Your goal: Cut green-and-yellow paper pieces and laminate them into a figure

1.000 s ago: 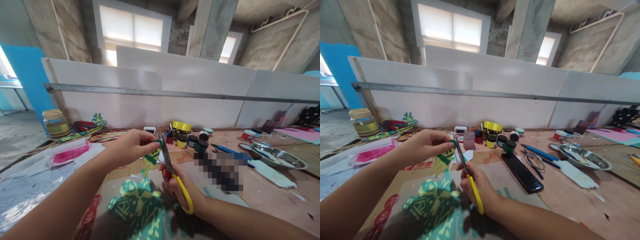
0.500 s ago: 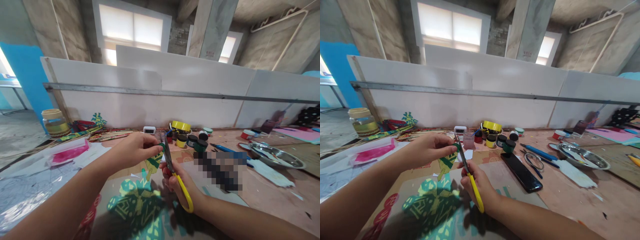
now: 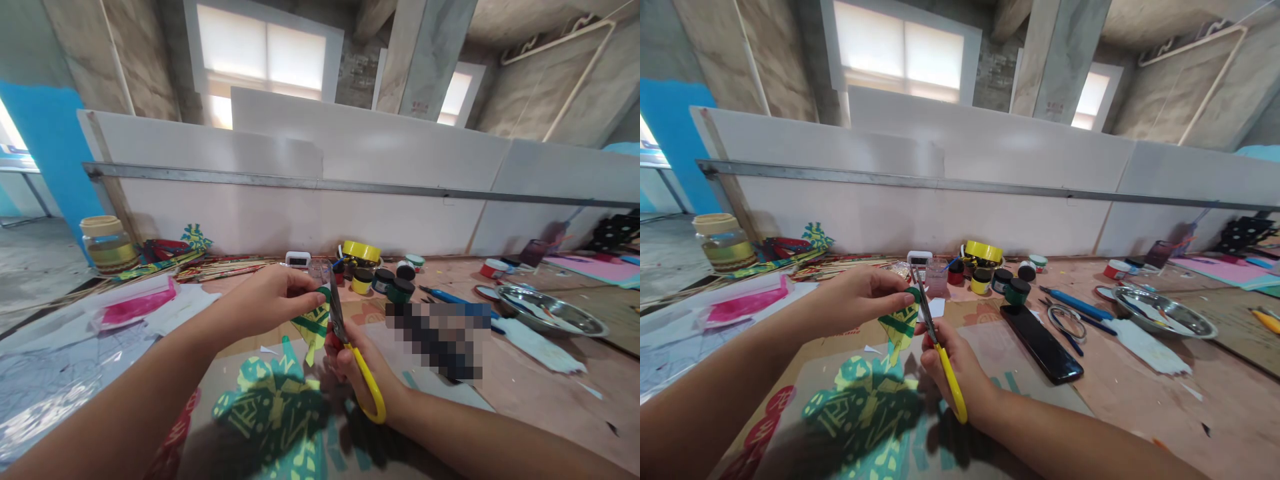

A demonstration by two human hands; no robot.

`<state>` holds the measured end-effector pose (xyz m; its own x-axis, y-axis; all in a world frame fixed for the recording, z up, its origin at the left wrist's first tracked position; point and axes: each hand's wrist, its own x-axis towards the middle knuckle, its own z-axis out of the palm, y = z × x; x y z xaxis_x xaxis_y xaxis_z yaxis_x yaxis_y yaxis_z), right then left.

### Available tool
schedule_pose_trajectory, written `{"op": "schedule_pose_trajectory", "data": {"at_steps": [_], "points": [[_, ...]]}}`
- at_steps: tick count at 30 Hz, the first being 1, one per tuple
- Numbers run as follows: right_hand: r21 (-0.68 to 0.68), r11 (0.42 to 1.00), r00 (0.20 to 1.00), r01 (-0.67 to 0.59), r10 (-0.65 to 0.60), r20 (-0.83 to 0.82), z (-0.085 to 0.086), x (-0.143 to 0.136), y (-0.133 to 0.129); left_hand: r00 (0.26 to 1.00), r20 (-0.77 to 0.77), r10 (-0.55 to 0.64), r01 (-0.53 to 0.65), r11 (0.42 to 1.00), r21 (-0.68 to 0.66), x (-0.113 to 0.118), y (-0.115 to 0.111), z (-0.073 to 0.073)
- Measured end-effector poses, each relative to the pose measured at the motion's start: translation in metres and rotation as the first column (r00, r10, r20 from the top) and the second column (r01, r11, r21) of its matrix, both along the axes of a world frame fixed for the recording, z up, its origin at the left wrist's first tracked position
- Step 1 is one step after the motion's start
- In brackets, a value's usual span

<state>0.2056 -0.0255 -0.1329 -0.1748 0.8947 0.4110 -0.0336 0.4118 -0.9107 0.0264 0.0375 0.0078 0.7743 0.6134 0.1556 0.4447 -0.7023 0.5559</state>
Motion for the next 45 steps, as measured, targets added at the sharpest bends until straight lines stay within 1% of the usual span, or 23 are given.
{"op": "schedule_pose_trajectory", "data": {"at_steps": [5, 9, 13, 16, 20, 22, 27, 29, 38, 45], "points": [[-0.021, 1.0, 1.0, 0.002, -0.002, 0.016, 0.005, -0.002, -0.001, 1.0, 0.016, -0.012, 0.012, 1.0, -0.007, -0.001, 0.0, 0.0], [-0.033, 0.999, 1.0, 0.013, -0.013, 0.0, 0.004, -0.002, -0.001, 1.0, 0.005, -0.012, 0.012, 1.0, -0.011, -0.001, 0.0, 0.0], [-0.025, 0.999, 0.999, 0.025, -0.025, 0.023, 0.006, -0.003, -0.002, 1.0, 0.004, -0.005, 0.005, 1.0, -0.011, 0.0, 0.001, 0.0], [-0.043, 0.999, 0.999, 0.027, -0.026, 0.018, 0.006, -0.003, -0.002, 1.0, 0.001, -0.002, 0.002, 1.0, -0.007, 0.0, 0.001, 0.0], [-0.073, 0.996, 0.998, 0.059, -0.059, 0.005, 0.005, -0.002, -0.002, 1.0, 0.002, -0.003, 0.003, 1.0, -0.015, 0.001, -0.001, 0.001], [-0.095, 0.994, 0.998, 0.059, -0.059, 0.0, 0.008, -0.003, -0.003, 1.0, 0.004, 0.001, -0.001, 1.0, -0.017, 0.0, -0.002, 0.002], [-0.134, 0.989, 0.998, 0.062, -0.063, -0.002, 0.017, -0.004, -0.006, 1.0, -0.029, 0.011, -0.01, 1.0, 0.028, -0.001, -0.001, 0.005], [-0.156, 0.987, 0.999, 0.047, -0.05, -0.018, 0.019, -0.005, -0.006, 0.999, -0.038, 0.013, -0.011, 0.999, 0.036, -0.001, -0.001, 0.005], [-0.152, 0.988, 0.997, 0.033, -0.042, -0.059, 0.012, -0.005, -0.004, 0.999, -0.033, 0.021, -0.019, 0.999, 0.048, -0.003, 0.0, 0.004], [-0.139, 0.989, 0.998, 0.056, -0.061, -0.032, 0.009, -0.004, -0.003, 1.0, -0.001, 0.011, -0.011, 1.0, 0.024, -0.005, 0.0, 0.006]]}}
